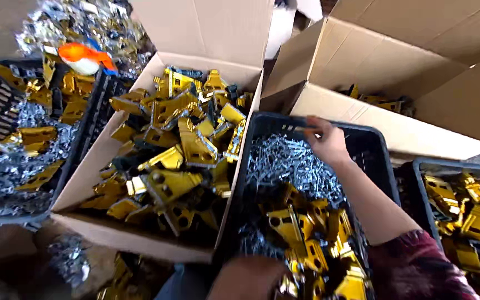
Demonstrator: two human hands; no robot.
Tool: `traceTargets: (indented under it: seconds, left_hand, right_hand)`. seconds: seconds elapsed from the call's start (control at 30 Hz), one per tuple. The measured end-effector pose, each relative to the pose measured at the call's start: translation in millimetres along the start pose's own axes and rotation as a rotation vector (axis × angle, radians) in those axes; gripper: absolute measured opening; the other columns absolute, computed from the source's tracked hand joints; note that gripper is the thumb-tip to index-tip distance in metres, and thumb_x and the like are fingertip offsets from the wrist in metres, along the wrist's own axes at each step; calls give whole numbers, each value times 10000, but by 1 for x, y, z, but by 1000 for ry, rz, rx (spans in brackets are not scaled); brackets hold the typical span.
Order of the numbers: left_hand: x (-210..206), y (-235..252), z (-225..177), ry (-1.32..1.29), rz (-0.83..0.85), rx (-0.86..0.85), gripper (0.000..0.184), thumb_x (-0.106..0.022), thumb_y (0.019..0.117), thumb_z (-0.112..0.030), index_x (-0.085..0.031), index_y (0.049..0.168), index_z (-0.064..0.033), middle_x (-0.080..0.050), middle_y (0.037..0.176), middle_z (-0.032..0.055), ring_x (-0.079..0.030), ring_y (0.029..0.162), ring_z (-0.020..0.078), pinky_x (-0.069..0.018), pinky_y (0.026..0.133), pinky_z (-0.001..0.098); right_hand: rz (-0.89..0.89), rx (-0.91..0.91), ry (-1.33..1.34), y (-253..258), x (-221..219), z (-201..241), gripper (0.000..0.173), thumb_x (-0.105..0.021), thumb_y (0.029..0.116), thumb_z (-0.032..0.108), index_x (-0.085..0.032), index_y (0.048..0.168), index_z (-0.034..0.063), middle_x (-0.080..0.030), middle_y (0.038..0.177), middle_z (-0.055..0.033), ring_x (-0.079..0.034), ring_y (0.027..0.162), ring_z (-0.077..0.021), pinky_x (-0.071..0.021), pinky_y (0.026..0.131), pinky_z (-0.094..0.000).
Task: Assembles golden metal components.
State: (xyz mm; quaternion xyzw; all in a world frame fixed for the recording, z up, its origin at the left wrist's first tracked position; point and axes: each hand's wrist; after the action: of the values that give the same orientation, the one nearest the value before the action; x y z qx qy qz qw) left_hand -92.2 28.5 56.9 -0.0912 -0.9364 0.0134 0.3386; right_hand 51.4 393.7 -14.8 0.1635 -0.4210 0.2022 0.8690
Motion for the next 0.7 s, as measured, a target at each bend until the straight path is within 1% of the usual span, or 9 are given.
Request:
traceTargets:
  seconds: [0.07,0.13,0.2,0.23,0.3,0.37,0.47,0.57,0.7]
  left_hand:
    - [15,2,14,-87,-386,-71,202,-612,990,-241,-724,1119,-132,-725,1062,-28,-679,996,82,-583,898,341]
    - [34,-1,20,-280,-714,-104,198,-569,1021,-194,-679,1143,-84,-706,1042,-21,-667,951,74,-581,861,300]
    - [47,-8,23,-475,-906,-105,194,-550,1038,-203,-649,1187,-128,-684,1040,-62,-657,939,68,-571,860,295]
    - [49,-9,24,-578,-956,-109,186,-546,1042,-199,-642,1195,-154,-672,1041,-84,-649,941,59,-563,873,285]
    - [47,-9,23,-708,-985,-109,176,-532,1044,-188,-635,1183,-154,-658,1031,-87,-639,935,54,-555,870,277]
    - [42,-7,19,-756,-958,-101,177,-519,1047,-170,-631,1179,-131,-652,1037,-71,-637,933,58,-553,871,282]
    - [37,-5,13,-776,-949,-72,179,-528,1047,-171,-637,1177,-112,-649,1036,-45,-629,905,54,-544,830,248]
    - [35,-7,13,-771,-952,-61,194,-536,1052,-196,-637,1204,-131,-649,1060,-44,-629,909,41,-537,815,225]
    - [36,-9,14,-860,-959,-60,168,-532,1048,-157,-647,1168,-130,-645,1039,-54,-616,896,23,-517,789,188]
  right_hand:
    - [107,240,-4,-82,-19,22,298,-589,1000,133,-699,1256,27,-739,1120,-166,-730,966,-302,-586,877,-543]
    - [244,389,-4,-169,-38,42,254,-602,981,171,-752,1161,74,-759,1082,-103,-735,986,-262,-592,898,-526]
    - [316,351,82,-244,-57,65,248,-604,994,212,-771,1130,87,-771,1080,-83,-744,999,-218,-602,919,-452]
    - [331,278,154,-273,-66,79,246,-623,988,213,-768,1121,65,-773,1051,-89,-750,960,-204,-613,893,-419]
    - [412,27,245,-310,-83,111,360,-652,985,269,-712,1237,20,-762,1025,-141,-747,908,-253,-608,853,-456]
    - [518,-212,251,-321,-100,136,583,-656,984,382,-574,1427,12,-731,1152,-211,-726,1044,-344,-559,958,-543]
    - [597,-436,226,-317,-125,157,727,-596,999,448,-366,1580,76,-676,1288,-212,-680,1154,-360,-516,1022,-557]
    - [592,-517,172,-311,-126,169,770,-592,993,411,-257,1627,131,-674,1277,-214,-695,1101,-377,-534,969,-574]
    - [625,-607,184,-306,-107,168,722,-542,1001,203,-216,1641,129,-660,1285,-229,-688,1108,-371,-540,955,-566]
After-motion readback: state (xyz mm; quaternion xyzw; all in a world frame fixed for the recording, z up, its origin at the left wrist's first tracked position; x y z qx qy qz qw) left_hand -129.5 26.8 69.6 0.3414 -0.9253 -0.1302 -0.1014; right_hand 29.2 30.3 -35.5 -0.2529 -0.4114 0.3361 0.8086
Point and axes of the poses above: each hand's wrist, its own y-axis towards the middle knuckle, its own x-axis out of the back of the hand, z = x × y
